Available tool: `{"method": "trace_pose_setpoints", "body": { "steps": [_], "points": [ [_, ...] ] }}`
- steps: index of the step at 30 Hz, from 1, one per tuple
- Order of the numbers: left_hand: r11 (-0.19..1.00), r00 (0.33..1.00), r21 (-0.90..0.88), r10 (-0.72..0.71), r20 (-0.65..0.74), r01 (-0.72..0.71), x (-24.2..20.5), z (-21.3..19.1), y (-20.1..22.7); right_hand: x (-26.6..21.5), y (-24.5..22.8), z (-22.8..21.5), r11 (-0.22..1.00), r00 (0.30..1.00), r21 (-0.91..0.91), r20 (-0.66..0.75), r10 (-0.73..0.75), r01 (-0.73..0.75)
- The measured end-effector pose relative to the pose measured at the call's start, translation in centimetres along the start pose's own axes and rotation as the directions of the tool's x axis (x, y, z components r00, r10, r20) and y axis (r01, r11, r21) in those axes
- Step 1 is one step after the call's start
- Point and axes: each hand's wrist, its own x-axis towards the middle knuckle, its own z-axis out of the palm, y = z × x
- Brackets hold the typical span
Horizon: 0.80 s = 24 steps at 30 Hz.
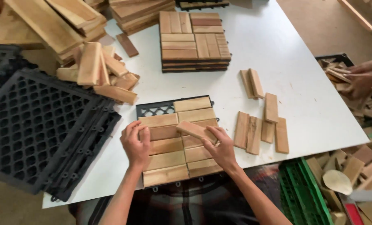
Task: Assembling decorative wood tiles by placing small wooden slats into a plastic grid base and checking alignment with a ruler.
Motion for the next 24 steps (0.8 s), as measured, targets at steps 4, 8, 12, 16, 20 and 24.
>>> {"method": "trace_pose_setpoints", "body": {
  "steps": [4, 8, 12, 16, 20, 24],
  "points": [
    [0.967, 0.962, -0.124, -0.199, 0.188, 0.225, 3.3, -0.4, 2.0, 5.7, -1.8, 7.2, 0.989, 0.985, -0.004, 0.085, -0.148, 0.149],
    [0.913, 0.91, -0.156, -0.336, 0.242, 0.378, 5.1, 2.9, -1.8, 11.7, -3.5, 9.9, 0.914, 0.871, -0.128, 0.377, -0.315, 0.385],
    [0.984, 0.968, -0.037, -0.164, 0.19, 0.174, 3.1, 3.3, -5.1, 12.3, -2.8, 11.0, 0.827, 0.827, -0.368, 0.53, -0.19, 0.426],
    [0.975, 0.948, -0.059, -0.193, 0.252, 0.214, 4.6, 2.3, -3.0, 13.3, -3.6, 11.3, 0.823, 0.81, -0.325, 0.53, -0.249, 0.466],
    [0.967, 0.952, -0.123, -0.189, 0.241, 0.223, 3.4, 1.6, -3.5, 13.3, -3.6, 11.9, 0.785, 0.712, -0.232, 0.615, -0.339, 0.574],
    [0.958, 0.964, -0.173, -0.197, 0.18, 0.228, 3.5, 2.7, -4.5, 14.5, -2.2, 12.2, 0.731, 0.827, -0.442, 0.476, -0.3, 0.52]
  ]
}}
